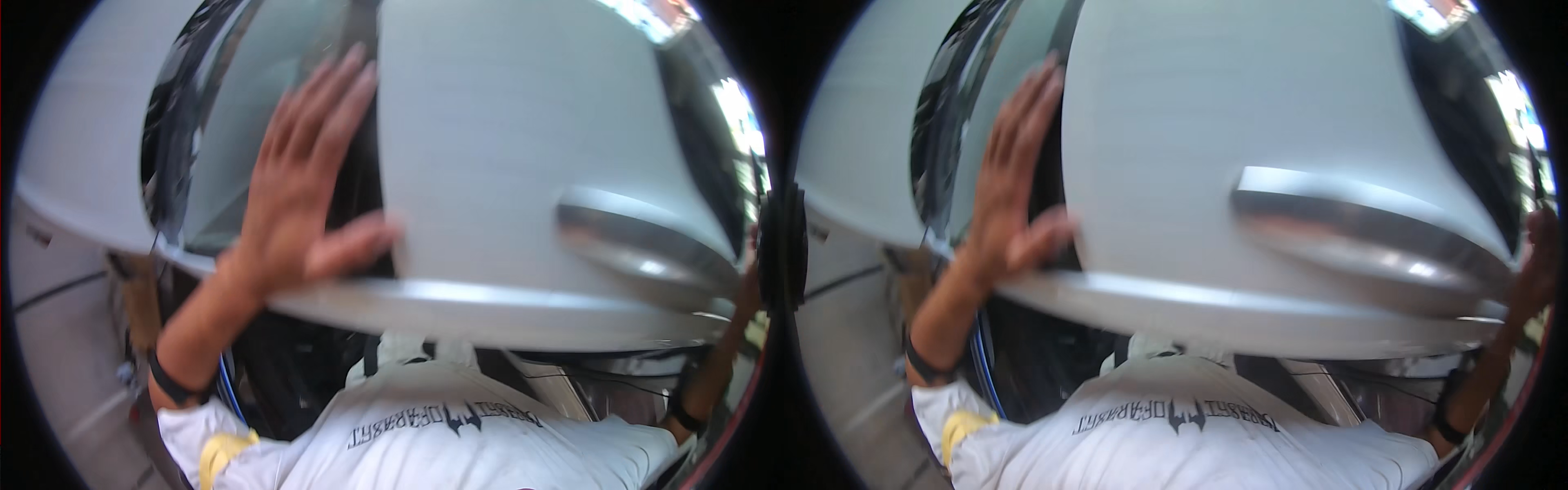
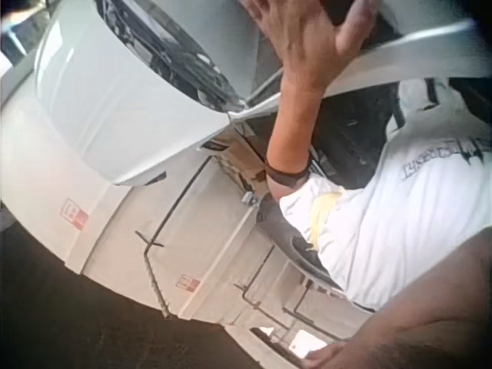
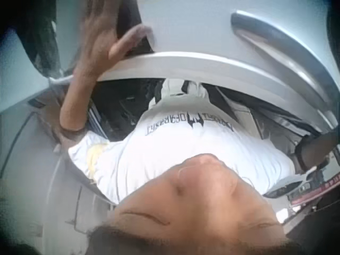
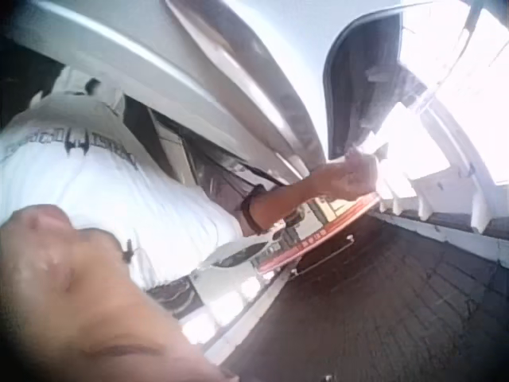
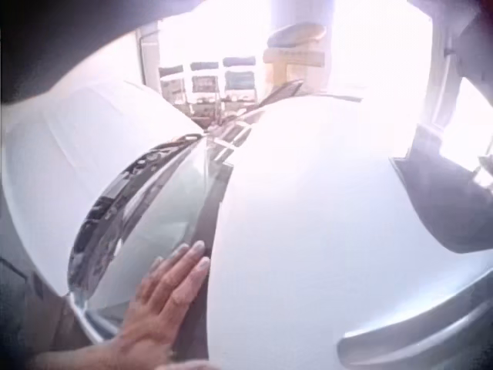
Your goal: The person applies a tint film to the driver-side window of a white car. They use a squeegee tool to smooth the film and remove air bubbles, working along the edges and center of the glass. The person also handles the window trim and door panel during the process.
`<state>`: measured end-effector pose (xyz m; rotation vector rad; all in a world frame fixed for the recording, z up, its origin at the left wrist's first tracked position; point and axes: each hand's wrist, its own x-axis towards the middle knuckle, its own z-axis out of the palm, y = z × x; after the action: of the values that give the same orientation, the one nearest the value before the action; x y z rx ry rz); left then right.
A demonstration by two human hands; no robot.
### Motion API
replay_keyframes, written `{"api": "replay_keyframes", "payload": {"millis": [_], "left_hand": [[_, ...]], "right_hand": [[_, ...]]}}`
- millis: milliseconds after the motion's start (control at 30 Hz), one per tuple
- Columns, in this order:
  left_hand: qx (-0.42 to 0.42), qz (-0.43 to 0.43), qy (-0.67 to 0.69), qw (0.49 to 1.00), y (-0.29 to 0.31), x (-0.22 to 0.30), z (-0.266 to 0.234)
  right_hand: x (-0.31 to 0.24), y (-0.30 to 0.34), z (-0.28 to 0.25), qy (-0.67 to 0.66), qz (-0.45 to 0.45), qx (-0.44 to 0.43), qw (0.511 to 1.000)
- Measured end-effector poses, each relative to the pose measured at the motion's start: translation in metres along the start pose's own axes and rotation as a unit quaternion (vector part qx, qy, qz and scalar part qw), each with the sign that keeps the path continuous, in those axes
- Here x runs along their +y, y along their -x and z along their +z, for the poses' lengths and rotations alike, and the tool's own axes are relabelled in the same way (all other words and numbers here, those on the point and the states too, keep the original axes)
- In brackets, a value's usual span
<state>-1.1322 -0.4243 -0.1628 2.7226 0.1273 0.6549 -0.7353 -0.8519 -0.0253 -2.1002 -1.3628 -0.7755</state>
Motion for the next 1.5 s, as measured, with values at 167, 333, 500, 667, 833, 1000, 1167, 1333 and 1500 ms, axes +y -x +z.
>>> {"api": "replay_keyframes", "payload": {"millis": [167,333,500,667,833,1000,1167,1333,1500], "left_hand": [[-0.074,-0.099,0.046,0.991,0.009,0.023,-0.014],[-0.055,-0.116,0.087,0.988,0.025,0.027,-0.010],[-0.053,-0.133,0.103,0.984,0.012,0.019,-0.015],[-0.074,-0.128,0.106,0.983,0.013,0.016,-0.020],[-0.093,-0.120,0.092,0.984,0.011,0.014,-0.023],[-0.093,-0.137,0.091,0.982,0.008,0.018,-0.023],[0.010,-0.360,0.235,0.903,-0.052,0.017,-0.035],[0.004,-0.386,0.274,0.881,-0.070,0.018,-0.039],[0.022,-0.448,0.396,0.801,-0.080,0.000,-0.041]], "right_hand": [[-0.011,0.043,0.000,0.077,0.152,0.020,0.985],[-0.050,0.039,-0.016,0.206,0.167,-0.044,0.963],[-0.060,0.001,0.006,0.176,0.165,-0.098,0.965],[-0.059,0.011,0.003,0.201,0.214,-0.097,0.951],[-0.059,0.008,0.010,0.212,0.252,-0.052,0.943],[-0.059,0.009,0.009,0.212,0.282,-0.050,0.934],[-0.064,0.005,0.013,0.223,0.282,-0.057,0.931],[-0.063,0.002,0.015,0.212,0.252,-0.034,0.943],[-0.066,-0.003,0.016,0.200,0.223,-0.035,0.953]]}}
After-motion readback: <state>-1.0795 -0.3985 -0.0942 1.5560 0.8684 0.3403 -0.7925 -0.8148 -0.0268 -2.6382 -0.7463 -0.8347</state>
